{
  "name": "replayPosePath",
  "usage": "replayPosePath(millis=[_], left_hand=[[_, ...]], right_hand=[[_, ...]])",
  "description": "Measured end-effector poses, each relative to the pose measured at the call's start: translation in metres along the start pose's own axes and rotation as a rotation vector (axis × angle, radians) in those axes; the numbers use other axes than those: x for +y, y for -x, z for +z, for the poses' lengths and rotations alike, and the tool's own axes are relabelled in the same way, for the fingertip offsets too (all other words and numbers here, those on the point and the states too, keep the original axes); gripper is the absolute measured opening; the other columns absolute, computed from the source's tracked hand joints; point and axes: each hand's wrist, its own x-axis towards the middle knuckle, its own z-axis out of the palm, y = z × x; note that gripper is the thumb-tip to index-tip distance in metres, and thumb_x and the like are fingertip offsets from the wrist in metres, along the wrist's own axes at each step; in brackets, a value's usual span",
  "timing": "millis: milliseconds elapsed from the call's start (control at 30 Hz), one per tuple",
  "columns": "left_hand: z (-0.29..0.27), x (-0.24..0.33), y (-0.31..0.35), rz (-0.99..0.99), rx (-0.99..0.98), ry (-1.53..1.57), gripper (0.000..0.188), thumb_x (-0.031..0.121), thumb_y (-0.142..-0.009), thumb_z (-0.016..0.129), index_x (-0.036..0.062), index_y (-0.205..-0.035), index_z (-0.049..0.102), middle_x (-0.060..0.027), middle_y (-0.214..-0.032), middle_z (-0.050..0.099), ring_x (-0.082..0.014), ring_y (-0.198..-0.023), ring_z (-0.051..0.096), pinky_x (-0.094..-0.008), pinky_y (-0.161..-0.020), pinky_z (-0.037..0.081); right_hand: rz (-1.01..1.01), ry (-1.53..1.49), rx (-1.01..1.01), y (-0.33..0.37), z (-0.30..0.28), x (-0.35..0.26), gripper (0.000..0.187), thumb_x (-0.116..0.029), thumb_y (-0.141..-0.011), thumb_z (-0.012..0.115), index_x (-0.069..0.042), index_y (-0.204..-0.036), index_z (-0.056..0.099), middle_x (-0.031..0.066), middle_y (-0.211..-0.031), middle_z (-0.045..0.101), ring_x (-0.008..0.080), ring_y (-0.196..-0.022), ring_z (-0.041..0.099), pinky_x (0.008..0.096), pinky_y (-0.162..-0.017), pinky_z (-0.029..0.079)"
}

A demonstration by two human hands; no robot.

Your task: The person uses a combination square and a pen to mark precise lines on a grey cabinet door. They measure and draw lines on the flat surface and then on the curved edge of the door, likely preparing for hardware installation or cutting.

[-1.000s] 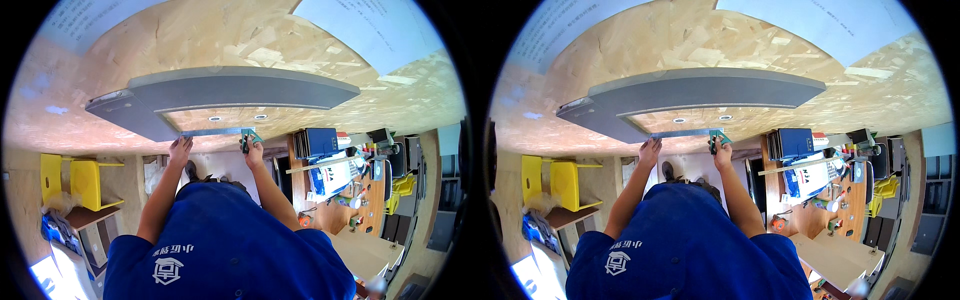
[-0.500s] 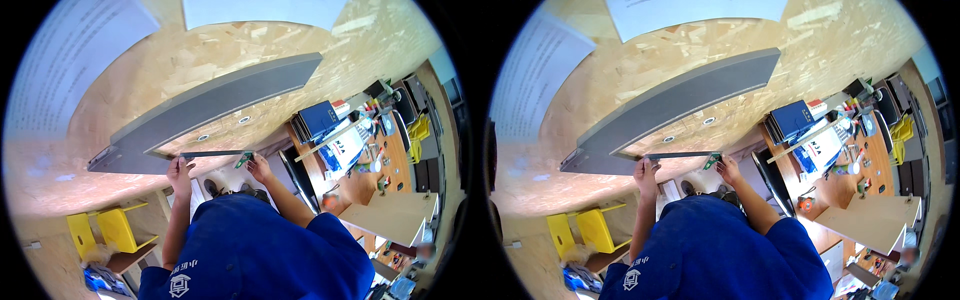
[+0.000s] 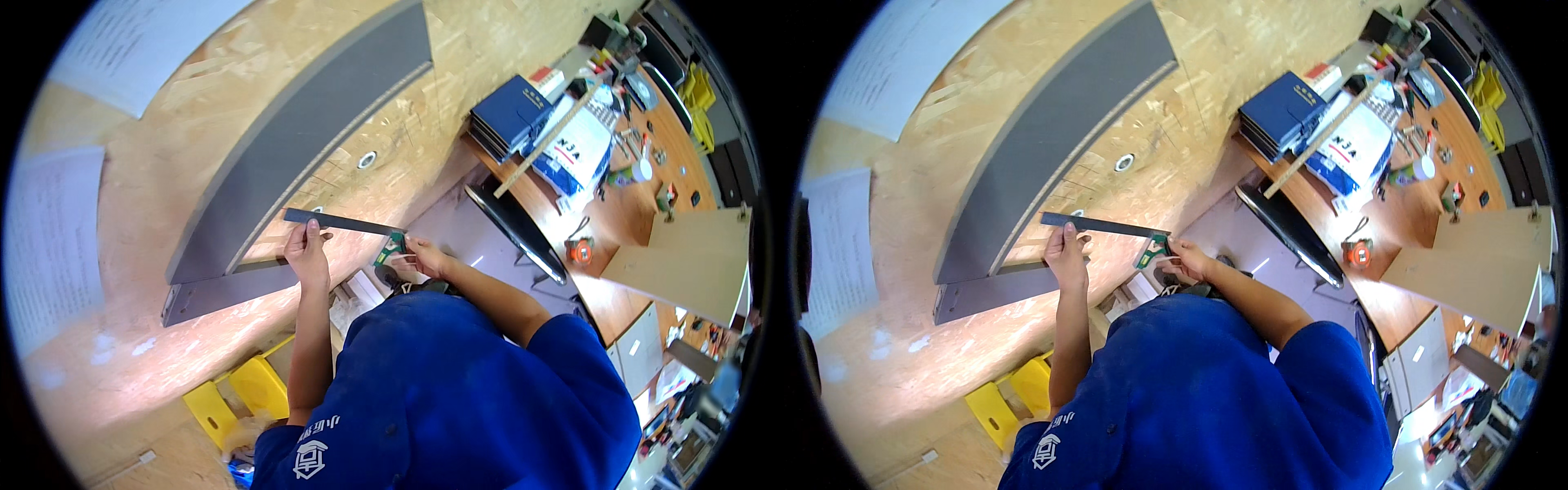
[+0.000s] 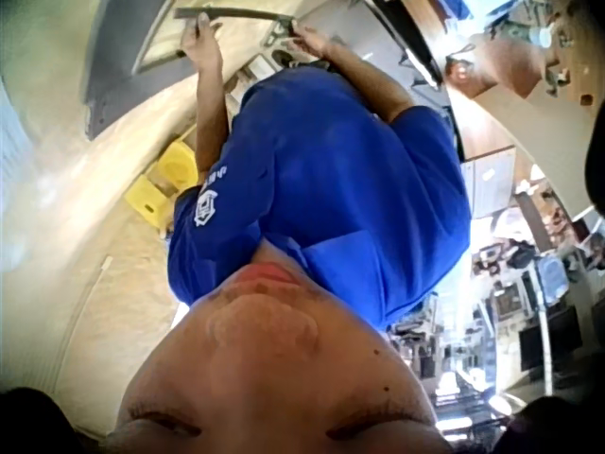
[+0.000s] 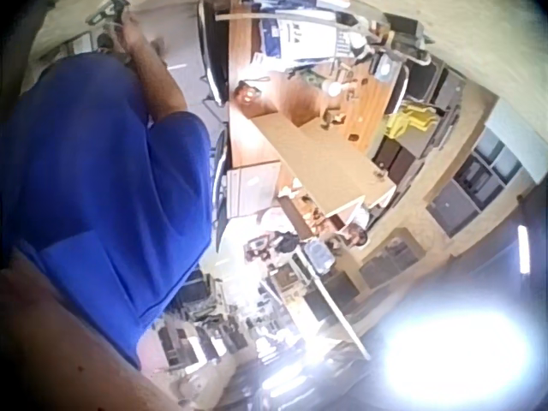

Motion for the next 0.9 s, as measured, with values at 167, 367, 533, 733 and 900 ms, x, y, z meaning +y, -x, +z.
replayPosePath(millis=[167, 367, 533, 733, 900], left_hand=[[0.000, -0.004, -0.001, 0.054, -0.016, 0.035, 0.017, 0.010, -0.104, 0.066, -0.0060, -0.101, 0.071, -0.0061, -0.089, 0.067, -0.0107, -0.074, 0.063, -0.0307, -0.069, 0.064], [-0.002, 0.014, -0.010, 0.021, 0.064, -0.134, 0.019, 0.015, -0.104, 0.067, -0.0031, -0.102, 0.071, -0.0052, -0.088, 0.066, -0.0108, -0.079, 0.063, -0.0314, -0.070, 0.063], [0.000, 0.013, -0.015, 0.026, 0.066, -0.142, 0.017, 0.016, -0.104, 0.068, -0.0006, -0.101, 0.071, -0.0061, -0.091, 0.069, -0.0128, -0.082, 0.066, -0.0329, -0.074, 0.064], [-0.005, 0.025, -0.021, 0.082, 0.092, -0.210, 0.019, 0.014, -0.103, 0.067, -0.0048, -0.104, 0.069, -0.0106, -0.094, 0.071, -0.0175, -0.087, 0.071, -0.0360, -0.075, 0.067], [0.002, 0.038, -0.022, 0.069, 0.122, -0.258, 0.020, 0.014, -0.103, 0.068, -0.0056, -0.106, 0.067, -0.0153, -0.101, 0.073, -0.0229, -0.089, 0.074, -0.0381, -0.078, 0.068]], right_hand=[[-0.126, 0.023, 0.010, -0.021, 0.008, 0.015, 0.027, -0.035, -0.106, 0.064, -0.016, -0.124, 0.064, 0.0011, -0.114, 0.070, 0.0176, -0.101, 0.072, 0.0339, -0.085, 0.057], [-0.273, 0.305, 0.065, -0.044, 0.037, 0.023, 0.022, -0.032, -0.101, 0.073, -0.011, -0.108, 0.070, -0.0014, -0.093, 0.066, 0.0098, -0.087, 0.063, 0.0294, -0.075, 0.051], [-0.479, 0.394, 0.182, -0.074, 0.050, 0.029, 0.022, -0.027, -0.098, 0.077, -0.006, -0.100, 0.072, -0.0009, -0.084, 0.064, 0.0115, -0.080, 0.058, 0.0324, -0.075, 0.050], [-0.574, 0.474, 0.166, -0.098, 0.071, 0.024, 0.030, -0.033, -0.096, 0.077, -0.005, -0.107, 0.074, 0.0095, -0.091, 0.074, 0.0179, -0.084, 0.064, 0.0349, -0.081, 0.053], [-0.614, 0.518, 0.214, -0.114, 0.083, 0.020, 0.034, -0.036, -0.094, 0.078, -0.006, -0.108, 0.075, 0.0113, -0.089, 0.073, 0.0201, -0.085, 0.067, 0.0361, -0.081, 0.054]])
